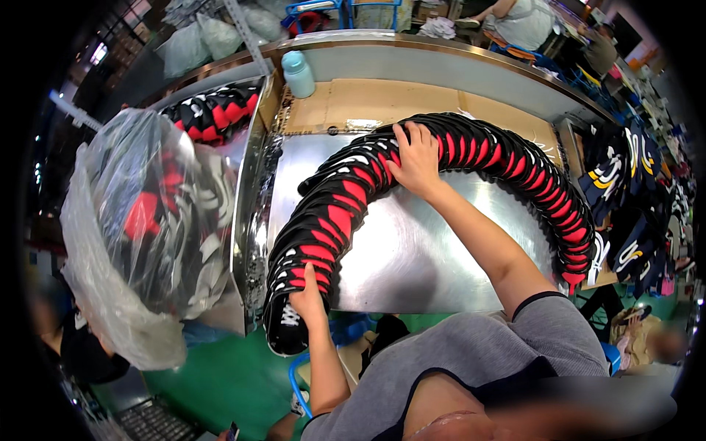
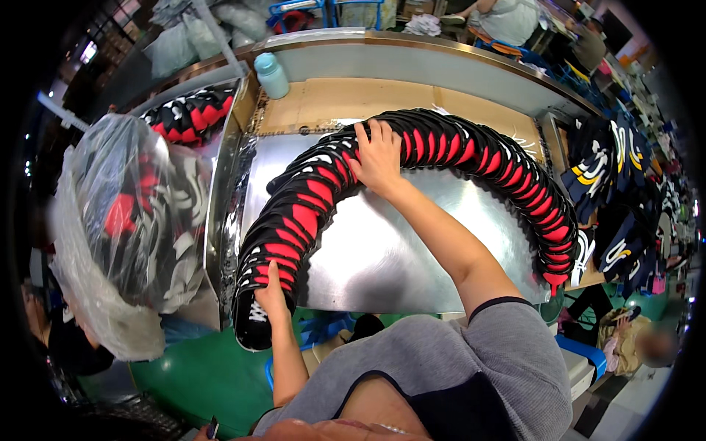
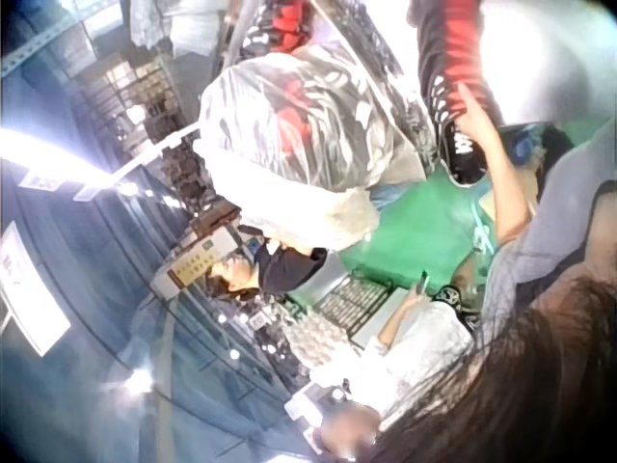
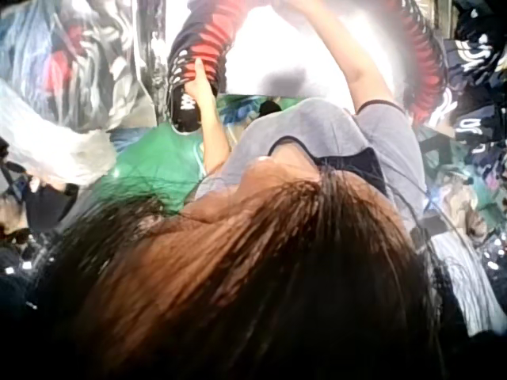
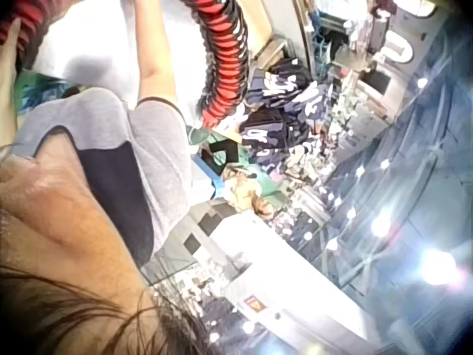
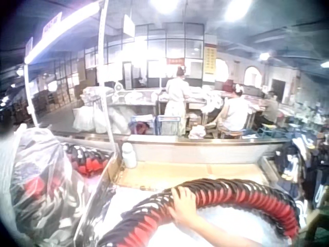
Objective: The person handles shoe components at a workstation, checks them using a machine, stacks them together on a table, and carries a basket of the components across the factory floor to another station.
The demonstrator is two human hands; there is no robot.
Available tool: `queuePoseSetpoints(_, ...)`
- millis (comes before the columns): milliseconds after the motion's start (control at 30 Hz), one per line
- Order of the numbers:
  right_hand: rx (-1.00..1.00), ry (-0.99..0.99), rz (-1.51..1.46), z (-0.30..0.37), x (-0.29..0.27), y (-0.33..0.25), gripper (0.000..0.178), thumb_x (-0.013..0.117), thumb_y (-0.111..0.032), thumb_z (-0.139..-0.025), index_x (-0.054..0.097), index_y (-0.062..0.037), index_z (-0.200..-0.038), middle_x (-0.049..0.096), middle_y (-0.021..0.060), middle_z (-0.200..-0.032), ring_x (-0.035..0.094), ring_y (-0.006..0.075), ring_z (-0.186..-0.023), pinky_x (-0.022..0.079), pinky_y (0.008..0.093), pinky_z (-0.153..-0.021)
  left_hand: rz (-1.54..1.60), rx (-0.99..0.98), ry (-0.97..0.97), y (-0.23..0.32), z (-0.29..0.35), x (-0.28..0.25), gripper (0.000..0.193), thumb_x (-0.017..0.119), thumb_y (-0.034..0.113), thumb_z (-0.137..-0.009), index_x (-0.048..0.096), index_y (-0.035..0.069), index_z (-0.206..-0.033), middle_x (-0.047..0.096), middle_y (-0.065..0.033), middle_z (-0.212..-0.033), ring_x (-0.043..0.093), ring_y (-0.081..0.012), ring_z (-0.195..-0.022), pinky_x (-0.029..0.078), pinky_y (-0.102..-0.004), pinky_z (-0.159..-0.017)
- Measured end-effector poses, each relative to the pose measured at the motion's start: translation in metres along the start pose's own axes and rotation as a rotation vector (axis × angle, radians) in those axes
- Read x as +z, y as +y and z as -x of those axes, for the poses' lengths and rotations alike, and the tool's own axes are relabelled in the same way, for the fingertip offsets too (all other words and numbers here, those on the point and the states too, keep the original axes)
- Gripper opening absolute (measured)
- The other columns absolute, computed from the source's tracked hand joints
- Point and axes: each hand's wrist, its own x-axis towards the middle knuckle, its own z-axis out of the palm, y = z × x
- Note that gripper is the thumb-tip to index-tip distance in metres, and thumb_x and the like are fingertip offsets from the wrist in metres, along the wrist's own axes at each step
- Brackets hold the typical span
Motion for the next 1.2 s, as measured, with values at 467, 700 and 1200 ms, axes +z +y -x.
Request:
queuePoseSetpoints(467,0.163,-0.764,0.161,-0.072,0.019,0.058,0.057,0.065,-0.044,-0.066,0.062,-0.0062,-0.109,0.054,0.0228,-0.114,0.051,0.0389,-0.110,0.043,0.0519,-0.089,0.145,-0.278,-0.245,0.015,-0.021,0.009,0.048,0.070,0.016,-0.082,0.051,-0.001,-0.123,0.059,-0.0095,-0.116,0.059,-0.0180,-0.099,0.047,-0.0307,-0.087)
queuePoseSetpoints(700,-0.198,0.101,-0.196,-0.005,0.047,0.054,0.019,0.061,-0.015,-0.063,0.058,-0.0007,-0.076,0.057,0.0163,-0.077,0.057,0.0331,-0.077,0.046,0.0421,-0.073,0.223,-0.197,-0.277,0.000,-0.011,0.008,0.039,0.071,0.008,-0.079,0.058,0.000,-0.115,0.062,-0.0082,-0.106,0.061,-0.0180,-0.091,0.048,-0.0294,-0.083)
queuePoseSetpoints(1200,-0.241,0.600,0.211,0.069,-0.375,0.053,0.029,0.060,-0.011,-0.069,0.061,0.0010,-0.095,0.059,0.0153,-0.071,0.059,0.0327,-0.066,0.049,0.0391,-0.061,0.553,0.493,-0.518,0.109,0.080,0.008,0.044,0.059,0.018,-0.084,0.053,-0.009,-0.118,0.056,-0.0205,-0.117,0.055,-0.0292,-0.107,0.047,-0.0378,-0.091)
